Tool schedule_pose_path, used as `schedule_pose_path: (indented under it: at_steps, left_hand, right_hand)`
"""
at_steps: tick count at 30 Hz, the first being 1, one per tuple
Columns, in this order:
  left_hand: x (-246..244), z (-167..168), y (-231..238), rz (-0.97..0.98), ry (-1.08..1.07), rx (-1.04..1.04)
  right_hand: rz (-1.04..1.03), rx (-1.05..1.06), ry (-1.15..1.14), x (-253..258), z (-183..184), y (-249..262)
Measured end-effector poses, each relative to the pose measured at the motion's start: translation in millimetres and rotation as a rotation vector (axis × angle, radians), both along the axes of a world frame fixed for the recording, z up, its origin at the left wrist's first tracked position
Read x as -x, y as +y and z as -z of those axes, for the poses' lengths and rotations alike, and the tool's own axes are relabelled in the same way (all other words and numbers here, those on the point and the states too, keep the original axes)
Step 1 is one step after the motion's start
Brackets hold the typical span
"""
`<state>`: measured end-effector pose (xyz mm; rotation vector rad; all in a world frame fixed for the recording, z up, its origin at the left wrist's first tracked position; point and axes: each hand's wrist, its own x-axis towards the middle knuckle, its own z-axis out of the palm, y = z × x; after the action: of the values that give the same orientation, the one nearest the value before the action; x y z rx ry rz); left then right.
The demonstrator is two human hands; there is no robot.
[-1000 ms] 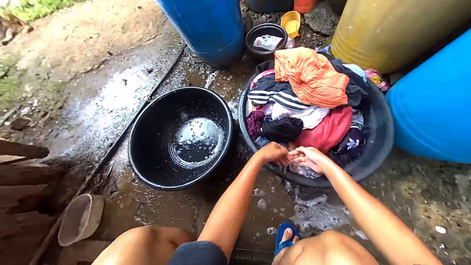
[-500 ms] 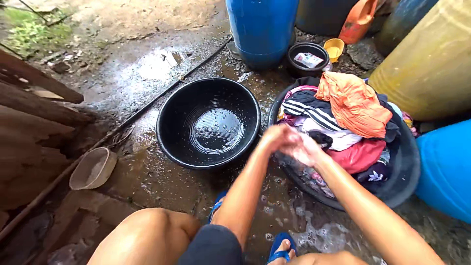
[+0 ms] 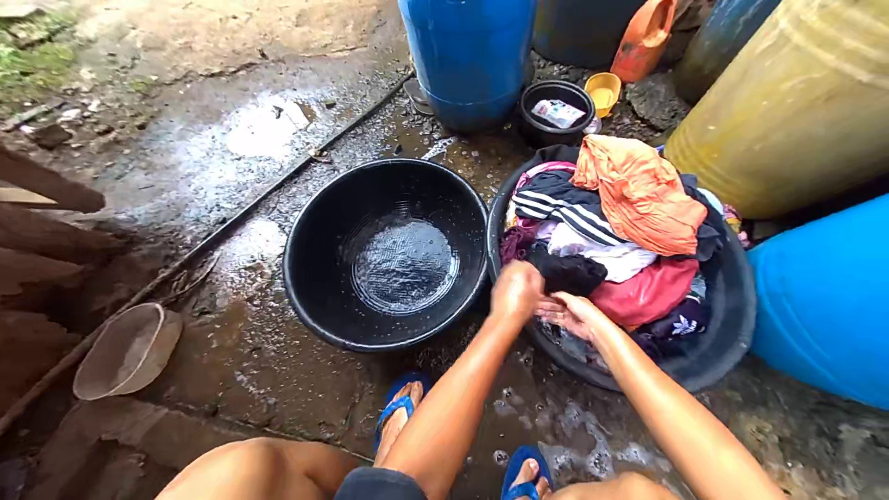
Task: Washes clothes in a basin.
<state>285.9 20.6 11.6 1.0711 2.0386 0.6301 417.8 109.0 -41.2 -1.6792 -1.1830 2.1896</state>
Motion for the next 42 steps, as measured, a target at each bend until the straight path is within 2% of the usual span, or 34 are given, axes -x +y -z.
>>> schedule_pose_path:
  at_steps: [3, 5, 7, 9, 12, 14, 16, 17, 19, 21, 22, 24, 25, 26, 28, 29, 31, 33, 36, 38, 42]
  left_hand:
    - [-40, -15, 36, 0.449, -0.020, 0.348]
    - [-51, -2, 52, 0.582, 0.036, 0.486]
    - [-61, 20, 57, 0.590, 0.086, 0.514]
    - [-71, 34, 50, 0.476, 0.083, 0.507]
    - [-67, 6, 39, 0.428, -0.019, 0.528]
    - [-37, -3, 46, 0.435, -0.188, 0.453]
    - [3, -27, 48, 0.366, -0.437, 0.332]
    - [23, -39, 49, 0.317, -0.517, 0.240]
    - [70, -47, 56, 0.237, -0.595, 0.075]
    - [125, -61, 58, 0.214, -0.420, 0.031]
    - [152, -68, 53, 0.237, -0.223, 0.066]
    - [196, -76, 31, 0.352, 0.209, 0.254]
    - [211, -78, 17, 0.376, 0.310, 0.391]
    - [220, -76, 2, 0.344, 0.304, 0.526]
    - [217, -66, -21, 0.219, 0.123, 0.722]
    - [208, -54, -30, 0.205, 0.062, 0.755]
    - [177, -18, -42, 0.265, 0.000, 0.710]
    - [139, 15, -50, 0.332, 0.035, 0.641]
    - [92, 57, -61, 0.328, 0.132, 0.572]
    - [78, 75, -61, 0.244, 0.135, 0.506]
    - [68, 78, -56, 0.187, 0.131, 0.410]
  right_hand:
    - [0.073, -0.027, -0.085, -19, 1, 4]
    - [0.042, -0.051, -0.153, -29, 5, 5]
    - [-0.001, -0.128, -0.265, -30, 19, 5]
    - [-0.037, -0.237, -0.393, -21, 31, -1]
    - [-0.051, -0.264, -0.404, -9, 25, -10]
    - [0.061, -0.127, -0.230, -3, 5, -12]
    - [0.108, 0.039, 0.167, 8, -28, -13]
    - [0.084, 0.056, 0.339, 19, -49, -12]
    - [0.053, 0.006, 0.490, 47, -81, -9]
    - [-0.036, -0.028, 0.478, 72, -95, -5]
    - [-0.082, -0.041, 0.431, 80, -95, -4]
    - [-0.152, -0.086, 0.331, 80, -88, -8]
    - [-0.155, -0.093, 0.291, 72, -79, -12]
    - [-0.132, -0.085, 0.249, 59, -66, -15]
    - [-0.053, -0.012, 0.143, 26, -35, -17]
    - [0.010, 0.037, 0.078, 9, -20, -17]
    - [0.132, 0.096, -0.013, -13, 4, -16]
    - [0.223, 0.080, -0.045, -15, 10, -19]
    - [0.267, 0.062, -0.022, 14, -12, -34]
    - [0.227, 0.085, 0.134, 45, -43, -38]
    - [-0.050, 0.124, 0.366, 121, -83, -67]
